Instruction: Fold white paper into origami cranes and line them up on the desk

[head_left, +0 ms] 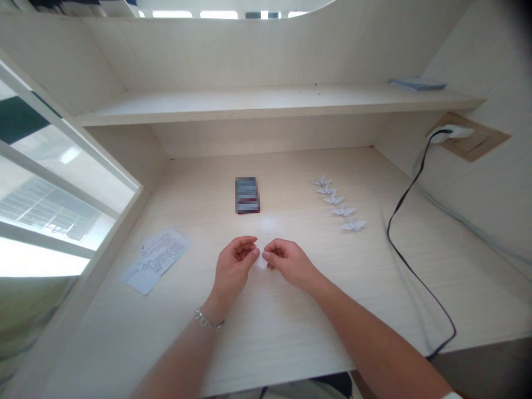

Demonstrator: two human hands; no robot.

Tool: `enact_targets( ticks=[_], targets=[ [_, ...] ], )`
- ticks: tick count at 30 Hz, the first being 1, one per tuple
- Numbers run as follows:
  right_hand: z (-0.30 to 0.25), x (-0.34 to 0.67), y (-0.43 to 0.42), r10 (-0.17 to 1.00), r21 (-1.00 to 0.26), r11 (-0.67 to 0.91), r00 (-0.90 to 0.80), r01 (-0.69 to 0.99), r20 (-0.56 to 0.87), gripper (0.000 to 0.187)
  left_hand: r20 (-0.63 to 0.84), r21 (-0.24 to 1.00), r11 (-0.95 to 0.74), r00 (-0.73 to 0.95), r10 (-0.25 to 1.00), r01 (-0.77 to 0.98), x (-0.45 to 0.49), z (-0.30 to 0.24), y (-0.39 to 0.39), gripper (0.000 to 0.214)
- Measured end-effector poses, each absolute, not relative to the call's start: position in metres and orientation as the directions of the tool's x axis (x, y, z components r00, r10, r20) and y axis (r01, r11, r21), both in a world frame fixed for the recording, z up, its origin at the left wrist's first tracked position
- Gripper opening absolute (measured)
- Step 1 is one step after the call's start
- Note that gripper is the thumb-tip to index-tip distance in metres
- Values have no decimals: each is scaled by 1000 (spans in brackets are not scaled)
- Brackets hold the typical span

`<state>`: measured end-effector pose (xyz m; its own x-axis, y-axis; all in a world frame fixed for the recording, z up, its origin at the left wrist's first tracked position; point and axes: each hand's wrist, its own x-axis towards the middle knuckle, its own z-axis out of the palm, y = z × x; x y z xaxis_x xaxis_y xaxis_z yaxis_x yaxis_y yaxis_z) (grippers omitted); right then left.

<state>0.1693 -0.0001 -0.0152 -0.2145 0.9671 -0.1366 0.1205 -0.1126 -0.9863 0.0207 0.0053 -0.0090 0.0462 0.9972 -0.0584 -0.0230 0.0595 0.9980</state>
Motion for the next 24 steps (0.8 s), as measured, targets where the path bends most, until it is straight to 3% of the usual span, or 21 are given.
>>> enact_targets(
  ticks=[4, 8, 13, 17, 24],
  targets=[
    [-9, 170, -4, 980, -955, 21, -195, 295, -38, 14, -105, 991, 95, 115, 988, 90, 19, -7, 6, 20],
    [-8, 168, -5, 978, -951, -2, -196, 311, -67, 17, -90, 983, 73, 97, 991, 170, 17, -6, 6, 20],
    [-10, 167, -7, 947, -935, -25, -291, 353, -135, 23, -105, 993, 99, 95, 990, 67, 16, -9, 6, 21],
    [-11, 165, -7, 963, -926, -11, -245, 378, -111, 23, -131, 990, 135, 97, 987, -40, 18, -12, 6, 21],
    [-6, 163, -8, 946, -912, 2, -297, 409, -131, 22, -57, 993, 54, 22, 998, 102, 17, -10, 7, 21]
  ],
)
